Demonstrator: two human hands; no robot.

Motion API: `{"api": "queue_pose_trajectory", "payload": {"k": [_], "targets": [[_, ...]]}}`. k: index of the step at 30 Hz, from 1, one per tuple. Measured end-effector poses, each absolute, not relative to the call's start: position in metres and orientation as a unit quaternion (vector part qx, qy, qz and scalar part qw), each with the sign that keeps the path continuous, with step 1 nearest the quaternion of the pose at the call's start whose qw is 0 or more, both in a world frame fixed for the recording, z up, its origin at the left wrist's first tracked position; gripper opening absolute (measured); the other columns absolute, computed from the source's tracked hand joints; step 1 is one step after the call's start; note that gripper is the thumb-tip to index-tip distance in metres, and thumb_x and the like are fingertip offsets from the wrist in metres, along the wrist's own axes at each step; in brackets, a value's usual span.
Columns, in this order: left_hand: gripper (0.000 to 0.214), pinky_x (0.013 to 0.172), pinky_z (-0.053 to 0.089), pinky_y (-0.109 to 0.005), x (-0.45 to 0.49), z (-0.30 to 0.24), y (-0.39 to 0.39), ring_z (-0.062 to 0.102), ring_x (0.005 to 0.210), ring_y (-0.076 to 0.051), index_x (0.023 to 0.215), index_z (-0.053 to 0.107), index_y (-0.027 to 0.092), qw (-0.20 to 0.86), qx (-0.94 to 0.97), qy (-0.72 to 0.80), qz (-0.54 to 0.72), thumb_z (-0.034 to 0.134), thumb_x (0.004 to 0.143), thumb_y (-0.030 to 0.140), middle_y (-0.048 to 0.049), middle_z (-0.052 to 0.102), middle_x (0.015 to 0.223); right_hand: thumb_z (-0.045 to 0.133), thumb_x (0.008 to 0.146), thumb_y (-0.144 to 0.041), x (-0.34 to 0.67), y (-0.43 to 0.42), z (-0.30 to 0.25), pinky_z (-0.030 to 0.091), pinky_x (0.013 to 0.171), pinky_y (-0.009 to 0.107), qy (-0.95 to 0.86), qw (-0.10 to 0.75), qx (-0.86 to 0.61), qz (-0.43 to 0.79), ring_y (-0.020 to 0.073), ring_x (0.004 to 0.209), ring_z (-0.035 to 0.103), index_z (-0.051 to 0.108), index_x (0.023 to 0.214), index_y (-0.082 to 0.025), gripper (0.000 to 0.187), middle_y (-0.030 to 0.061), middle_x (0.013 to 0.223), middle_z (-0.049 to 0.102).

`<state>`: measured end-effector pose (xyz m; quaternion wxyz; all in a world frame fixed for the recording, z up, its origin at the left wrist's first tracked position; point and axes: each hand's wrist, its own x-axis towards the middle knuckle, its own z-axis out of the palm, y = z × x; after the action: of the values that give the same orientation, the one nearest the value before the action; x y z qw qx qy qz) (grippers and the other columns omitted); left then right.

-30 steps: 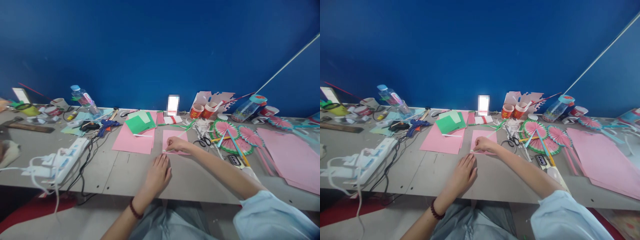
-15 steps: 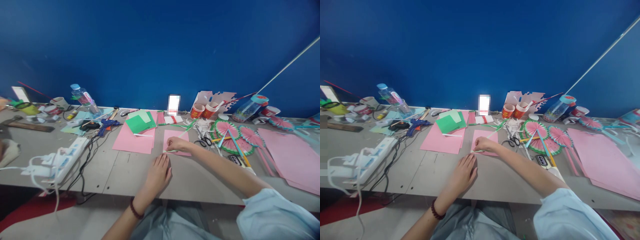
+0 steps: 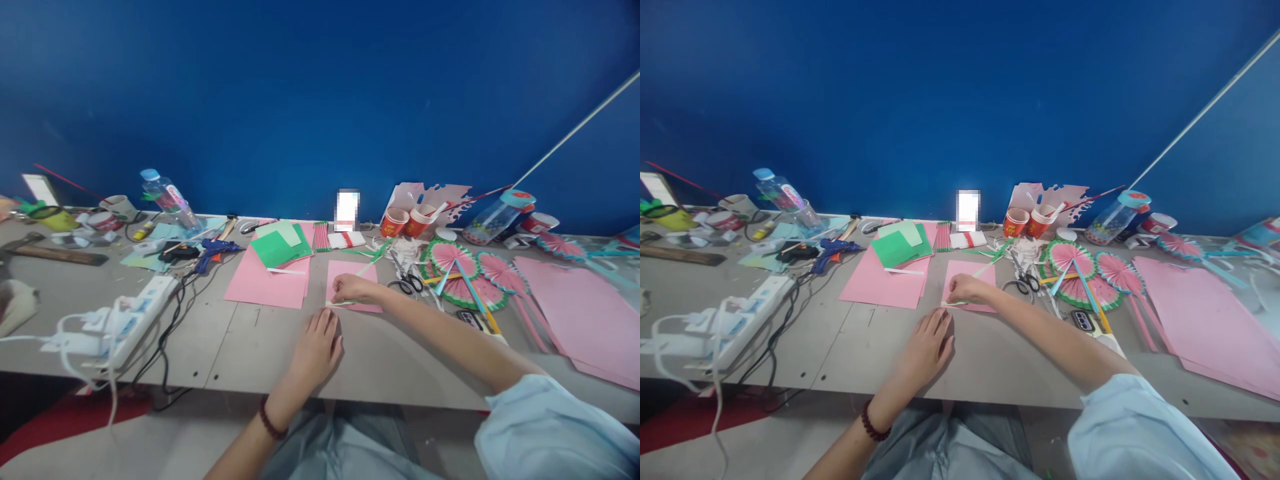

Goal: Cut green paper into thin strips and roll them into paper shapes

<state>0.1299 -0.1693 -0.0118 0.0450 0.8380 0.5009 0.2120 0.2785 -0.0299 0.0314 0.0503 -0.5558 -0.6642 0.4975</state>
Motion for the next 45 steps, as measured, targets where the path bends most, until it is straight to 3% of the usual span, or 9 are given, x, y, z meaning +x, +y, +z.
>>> {"api": "queue_pose_trajectory", "payload": {"k": [15, 29, 37, 45], "targets": [[0.039, 0.097, 0.044, -0.049, 0.13, -0.014, -0.169, 0.048, 0.124, -0.031, 0.126, 0.049, 0.015, 0.046, 0.832, 0.506, 0.223, 0.044, 0.089, 0.025, -0.0172, 0.052, 0.133, 0.064, 0.054, -0.015, 0.279, -0.027, 0.029, 0.022, 0.045, 0.022, -0.673, 0.035, -0.552, 0.491, 0.0076, 0.048, 0.033, 0.043, 0.058, -0.02, 0.022, -0.0088, 0.048, 0.036], [0.038, 0.098, 0.043, -0.049, 0.13, -0.012, -0.17, 0.047, 0.124, -0.032, 0.125, 0.049, 0.014, 0.05, 0.83, 0.514, 0.209, 0.045, 0.088, 0.023, -0.0172, 0.049, 0.135, 0.066, 0.054, -0.015, 0.279, -0.024, 0.029, 0.019, 0.044, 0.022, -0.667, 0.023, -0.55, 0.502, 0.007, 0.045, 0.031, 0.042, 0.056, -0.02, 0.025, -0.009, 0.045, 0.034], [0.036, 0.102, 0.038, -0.051, 0.13, -0.01, -0.168, 0.037, 0.133, -0.032, 0.123, 0.05, 0.015, 0.053, 0.831, 0.516, 0.198, 0.046, 0.088, 0.022, -0.0169, 0.042, 0.143, 0.064, 0.056, -0.016, 0.277, -0.026, 0.035, 0.017, 0.042, 0.023, -0.674, 0.013, -0.551, 0.493, 0.0067, 0.043, 0.028, 0.04, 0.055, -0.02, 0.024, -0.0089, 0.044, 0.032], [0.037, 0.104, 0.038, -0.05, 0.131, -0.006, -0.168, 0.039, 0.133, -0.03, 0.124, 0.049, 0.015, 0.046, 0.835, 0.521, 0.171, 0.046, 0.088, 0.023, -0.0161, 0.043, 0.143, 0.064, 0.058, -0.017, 0.274, -0.027, 0.04, 0.022, 0.043, 0.021, -0.685, -0.008, -0.553, 0.475, 0.0068, 0.045, 0.033, 0.043, 0.057, -0.019, 0.021, -0.0085, 0.046, 0.038]]}}
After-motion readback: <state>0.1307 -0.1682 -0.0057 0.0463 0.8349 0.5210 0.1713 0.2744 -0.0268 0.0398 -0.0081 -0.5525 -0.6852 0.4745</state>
